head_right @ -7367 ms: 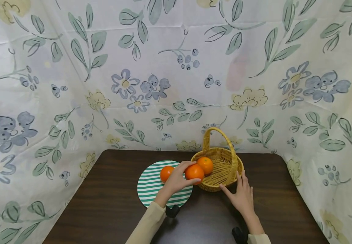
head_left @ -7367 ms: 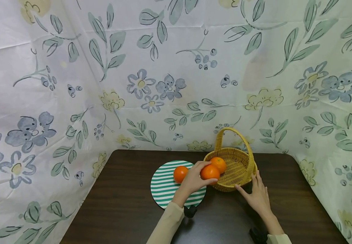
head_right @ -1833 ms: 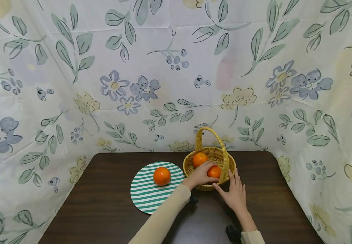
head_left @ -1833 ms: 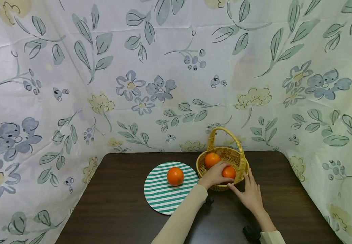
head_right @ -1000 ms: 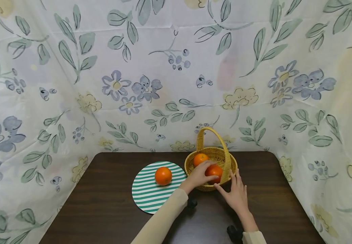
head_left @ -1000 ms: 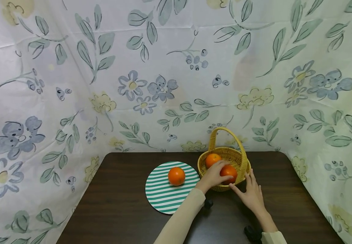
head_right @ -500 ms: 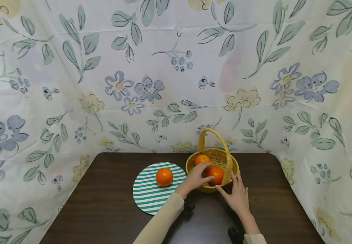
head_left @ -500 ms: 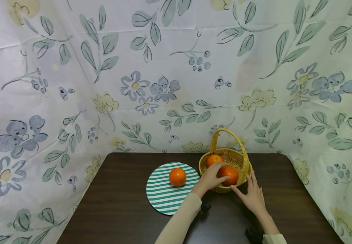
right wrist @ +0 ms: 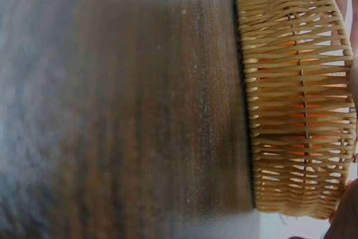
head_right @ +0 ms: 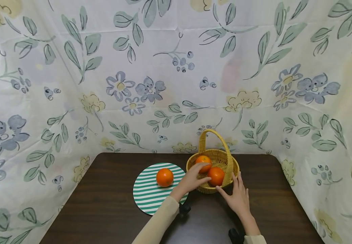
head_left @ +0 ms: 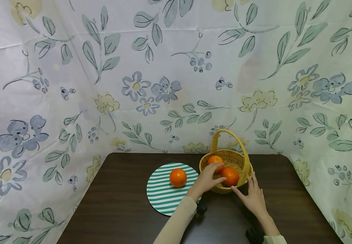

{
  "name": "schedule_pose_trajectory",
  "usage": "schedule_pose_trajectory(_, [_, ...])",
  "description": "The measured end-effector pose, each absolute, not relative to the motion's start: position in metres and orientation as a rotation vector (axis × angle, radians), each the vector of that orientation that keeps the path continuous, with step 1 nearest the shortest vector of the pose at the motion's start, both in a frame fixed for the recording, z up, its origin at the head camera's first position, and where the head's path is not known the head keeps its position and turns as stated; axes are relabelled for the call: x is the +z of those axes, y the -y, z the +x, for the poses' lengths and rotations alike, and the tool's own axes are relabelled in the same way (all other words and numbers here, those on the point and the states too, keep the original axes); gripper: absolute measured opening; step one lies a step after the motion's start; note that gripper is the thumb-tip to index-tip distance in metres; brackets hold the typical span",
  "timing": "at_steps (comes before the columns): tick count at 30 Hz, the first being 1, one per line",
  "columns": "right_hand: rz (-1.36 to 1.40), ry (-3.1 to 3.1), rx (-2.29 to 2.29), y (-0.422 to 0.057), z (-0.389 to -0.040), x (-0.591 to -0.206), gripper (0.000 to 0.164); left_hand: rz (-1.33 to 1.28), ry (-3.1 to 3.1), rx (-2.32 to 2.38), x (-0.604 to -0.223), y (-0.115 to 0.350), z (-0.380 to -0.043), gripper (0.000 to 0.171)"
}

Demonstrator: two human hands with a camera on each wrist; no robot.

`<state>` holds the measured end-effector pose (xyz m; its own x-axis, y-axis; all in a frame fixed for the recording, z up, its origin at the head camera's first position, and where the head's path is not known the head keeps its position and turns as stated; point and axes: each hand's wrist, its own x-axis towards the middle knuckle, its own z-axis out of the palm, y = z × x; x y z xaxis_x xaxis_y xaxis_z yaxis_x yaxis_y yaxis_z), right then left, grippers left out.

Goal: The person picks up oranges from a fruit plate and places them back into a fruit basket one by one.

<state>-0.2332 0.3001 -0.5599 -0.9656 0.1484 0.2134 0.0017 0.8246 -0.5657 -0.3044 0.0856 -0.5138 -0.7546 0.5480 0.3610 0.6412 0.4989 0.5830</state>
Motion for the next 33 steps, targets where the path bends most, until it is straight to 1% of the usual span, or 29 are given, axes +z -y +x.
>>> schedule_pose_trajectory(8, [-0.132, 2.759, 0.852, -0.301, -0.232, -0.563, 0.094, -1.014, 2.619, -1.096, -0.509, -0.078, -0.297, 0.062])
schedule_pose_trajectory(18, [-0.140, 2.760, 0.850, -0.302, -0.231, -0.566, 0.094, -0.976, 2.614, -1.116, -0.510, -0.067, -0.292, 0.059])
schedule_pose_trajectory(33, [-0.114, 2.740, 0.885, -0.302, -0.235, -0.563, 0.092, -0.910, 2.561, -1.170, -0.504, -0.049, -0.290, 0.059])
